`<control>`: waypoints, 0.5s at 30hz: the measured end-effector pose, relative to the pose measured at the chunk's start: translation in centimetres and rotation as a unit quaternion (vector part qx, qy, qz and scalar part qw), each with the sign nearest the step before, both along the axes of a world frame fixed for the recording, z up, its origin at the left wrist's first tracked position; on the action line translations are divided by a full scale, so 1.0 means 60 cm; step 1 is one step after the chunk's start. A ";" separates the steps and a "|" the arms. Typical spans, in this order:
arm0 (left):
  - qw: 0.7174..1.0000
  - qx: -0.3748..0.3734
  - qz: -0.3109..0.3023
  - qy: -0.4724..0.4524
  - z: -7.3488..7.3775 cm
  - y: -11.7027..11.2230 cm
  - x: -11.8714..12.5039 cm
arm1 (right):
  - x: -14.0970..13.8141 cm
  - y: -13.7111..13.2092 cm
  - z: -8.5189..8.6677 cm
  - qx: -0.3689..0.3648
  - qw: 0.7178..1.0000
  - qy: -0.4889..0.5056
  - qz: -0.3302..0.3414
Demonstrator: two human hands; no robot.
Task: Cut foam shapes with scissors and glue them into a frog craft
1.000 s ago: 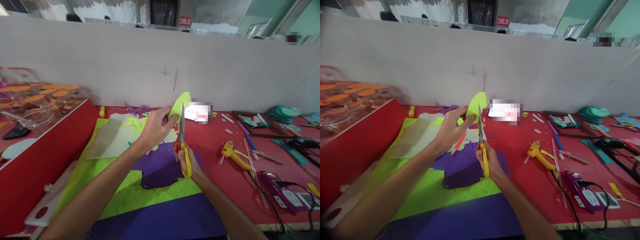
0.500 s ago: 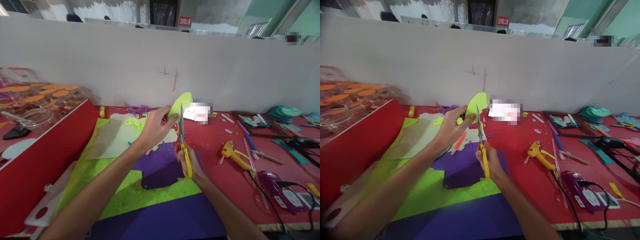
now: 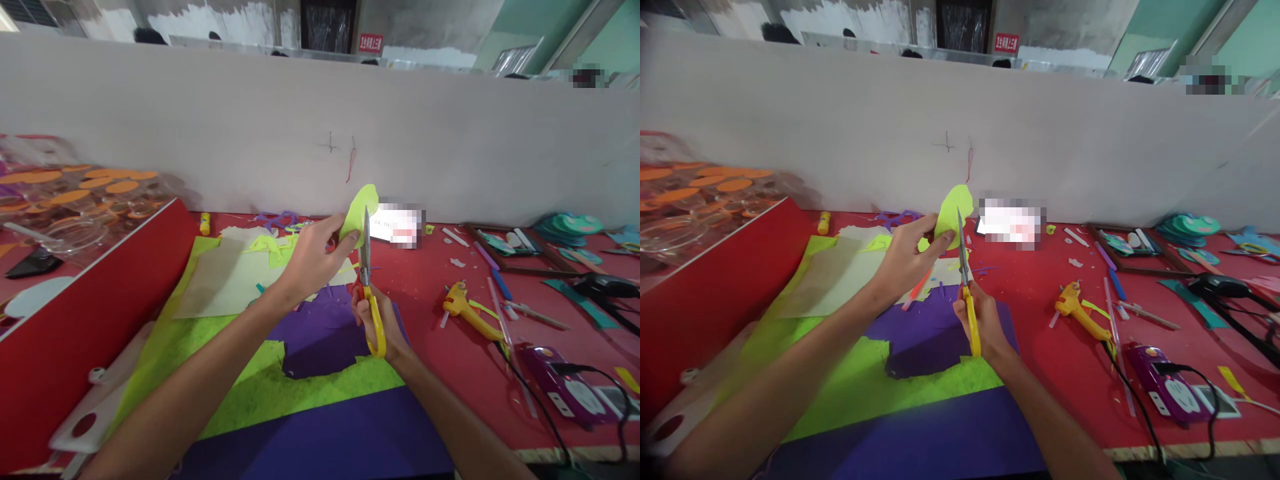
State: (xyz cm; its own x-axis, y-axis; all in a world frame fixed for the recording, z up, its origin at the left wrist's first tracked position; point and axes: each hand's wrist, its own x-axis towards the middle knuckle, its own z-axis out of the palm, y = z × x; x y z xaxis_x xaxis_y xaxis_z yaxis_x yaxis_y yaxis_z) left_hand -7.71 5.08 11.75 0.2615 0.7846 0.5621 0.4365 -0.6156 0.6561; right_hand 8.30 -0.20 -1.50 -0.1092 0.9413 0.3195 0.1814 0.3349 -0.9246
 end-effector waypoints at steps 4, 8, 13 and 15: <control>1.000 -0.003 0.004 -0.003 0.000 0.001 0.000 | 0.000 0.000 0.001 -0.004 1.000 -0.004 -0.008; 1.000 0.002 0.003 -0.003 -0.002 0.003 0.001 | 0.000 0.000 -0.002 -0.007 1.000 0.000 -0.004; 1.000 -0.002 -0.005 -0.004 -0.002 0.003 0.002 | 0.001 0.000 -0.002 -0.012 1.000 0.012 0.004; 1.000 -0.007 -0.006 -0.005 -0.002 0.002 0.002 | 0.001 0.000 -0.001 -0.013 1.000 0.017 0.006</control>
State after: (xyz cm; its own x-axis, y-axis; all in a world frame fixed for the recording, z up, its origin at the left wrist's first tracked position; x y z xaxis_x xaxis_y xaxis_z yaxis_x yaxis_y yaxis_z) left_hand -7.59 5.19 11.65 0.2657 0.7887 0.5544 0.4218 -0.6122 0.6687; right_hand 8.34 -0.20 -1.57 -0.1102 0.9480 0.2987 0.1458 0.3127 -0.9386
